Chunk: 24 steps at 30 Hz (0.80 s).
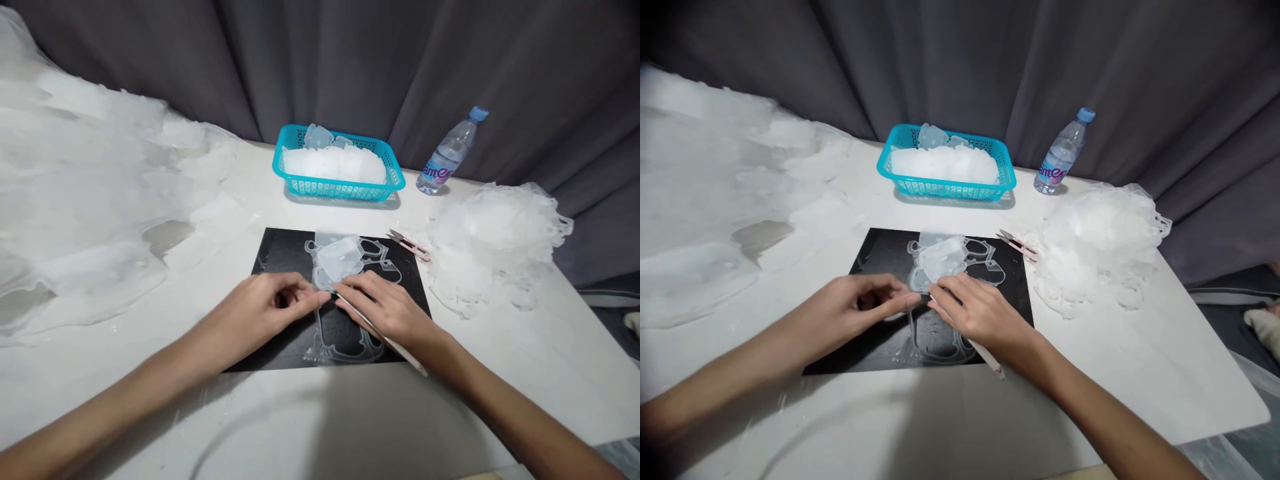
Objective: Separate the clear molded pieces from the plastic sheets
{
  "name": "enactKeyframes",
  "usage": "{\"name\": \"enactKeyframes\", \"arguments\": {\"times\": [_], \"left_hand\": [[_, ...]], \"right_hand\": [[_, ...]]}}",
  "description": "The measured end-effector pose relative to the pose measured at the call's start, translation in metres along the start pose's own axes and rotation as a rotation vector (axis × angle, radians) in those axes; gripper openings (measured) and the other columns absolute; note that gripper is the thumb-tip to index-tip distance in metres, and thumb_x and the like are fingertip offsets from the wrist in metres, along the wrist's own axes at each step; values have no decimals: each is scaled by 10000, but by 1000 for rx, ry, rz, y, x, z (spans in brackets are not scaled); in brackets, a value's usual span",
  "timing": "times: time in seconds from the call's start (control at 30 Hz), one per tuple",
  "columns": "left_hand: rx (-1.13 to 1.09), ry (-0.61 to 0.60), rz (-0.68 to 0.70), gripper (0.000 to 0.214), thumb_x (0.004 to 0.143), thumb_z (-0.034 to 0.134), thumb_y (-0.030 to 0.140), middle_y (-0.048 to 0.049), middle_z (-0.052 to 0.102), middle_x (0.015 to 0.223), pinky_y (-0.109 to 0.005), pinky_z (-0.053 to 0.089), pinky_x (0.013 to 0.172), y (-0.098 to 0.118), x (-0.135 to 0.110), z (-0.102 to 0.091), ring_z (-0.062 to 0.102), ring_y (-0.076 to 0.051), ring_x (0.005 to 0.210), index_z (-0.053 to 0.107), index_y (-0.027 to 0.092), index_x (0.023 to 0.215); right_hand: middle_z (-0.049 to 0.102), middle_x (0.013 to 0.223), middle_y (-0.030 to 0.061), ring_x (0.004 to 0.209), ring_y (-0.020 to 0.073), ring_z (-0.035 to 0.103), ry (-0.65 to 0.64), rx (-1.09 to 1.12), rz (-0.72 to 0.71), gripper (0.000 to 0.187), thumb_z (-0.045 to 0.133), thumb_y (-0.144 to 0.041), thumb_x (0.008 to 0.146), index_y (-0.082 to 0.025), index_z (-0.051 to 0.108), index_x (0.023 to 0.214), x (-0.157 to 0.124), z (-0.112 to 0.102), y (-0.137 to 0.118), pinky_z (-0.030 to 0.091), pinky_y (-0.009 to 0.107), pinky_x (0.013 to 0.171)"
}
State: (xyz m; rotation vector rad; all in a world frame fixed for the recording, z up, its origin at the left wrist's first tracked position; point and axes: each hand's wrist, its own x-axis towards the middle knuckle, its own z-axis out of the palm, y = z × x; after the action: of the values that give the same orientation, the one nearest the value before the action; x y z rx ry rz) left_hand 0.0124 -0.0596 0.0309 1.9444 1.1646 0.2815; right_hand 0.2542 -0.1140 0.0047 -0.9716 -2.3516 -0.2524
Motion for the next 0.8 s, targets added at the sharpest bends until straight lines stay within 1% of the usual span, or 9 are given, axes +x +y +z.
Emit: {"name": "enactKeyframes", "arguments": {"times": [0.17,0.3,0.37,0.4,0.47,0.5,0.6,0.67,0.8], "left_hand": [[-409,39,-8,398,920,660,564,-27,784,831,-252,457,708,8,3,18,655,-186,788,782,198,827],[-420,74,-14,283,870,700,444,-28,770,765,-248,444,672,7,3,23,631,-164,712,758,181,786],[-383,104,-36,210,806,711,364,-10,714,664,-244,408,609,5,3,23,587,-148,637,710,179,708],[-372,111,-50,204,786,706,348,-3,685,625,-244,395,591,5,4,22,572,-145,614,682,180,673],[-360,92,-80,248,797,679,376,0,653,580,-246,391,582,4,6,18,562,-145,595,651,182,645],[-354,70,-92,280,819,660,405,-3,650,573,-246,391,577,4,7,16,560,-145,589,648,182,650],[-342,-21,-109,309,862,621,451,-12,663,611,-241,385,536,4,9,7,569,-156,594,634,190,697],[-311,-27,-85,297,878,629,469,-25,685,695,-247,407,535,4,8,1,600,-173,637,643,195,765],[-26,316,25,335,899,693,544,-14,684,819,-275,439,635,10,1,-7,588,-179,706,671,217,964]], "right_hand": [[751,1075,154,955,227,732,1,6,17,219,562,-153,1052,-67,661,1228,1,0,-10,607,321,780],[724,1072,155,952,234,738,-51,133,88,230,519,-135,1059,-74,672,1220,2,-2,-6,603,321,741],[704,1061,121,907,207,730,-9,308,281,230,491,-149,1068,-123,694,1173,4,-5,7,611,323,751],[692,1037,98,854,187,719,68,397,407,231,482,-165,1070,-152,708,1113,5,-8,16,613,323,746],[666,943,48,700,149,676,236,491,674,228,504,-221,1066,-185,717,990,7,-14,32,604,309,661],[662,935,36,707,151,674,244,521,735,202,539,-247,1054,-197,720,980,9,-18,37,599,306,651],[684,913,23,859,174,680,134,510,656,127,610,-229,1026,-212,731,993,12,-28,36,574,336,835],[697,971,31,921,173,674,70,526,577,124,609,-215,1033,-215,732,1050,13,-32,25,552,330,882],[684,1030,45,965,169,671,69,577,481,205,580,-207,1055,-227,713,1210,11,-28,5,548,319,906]]}}
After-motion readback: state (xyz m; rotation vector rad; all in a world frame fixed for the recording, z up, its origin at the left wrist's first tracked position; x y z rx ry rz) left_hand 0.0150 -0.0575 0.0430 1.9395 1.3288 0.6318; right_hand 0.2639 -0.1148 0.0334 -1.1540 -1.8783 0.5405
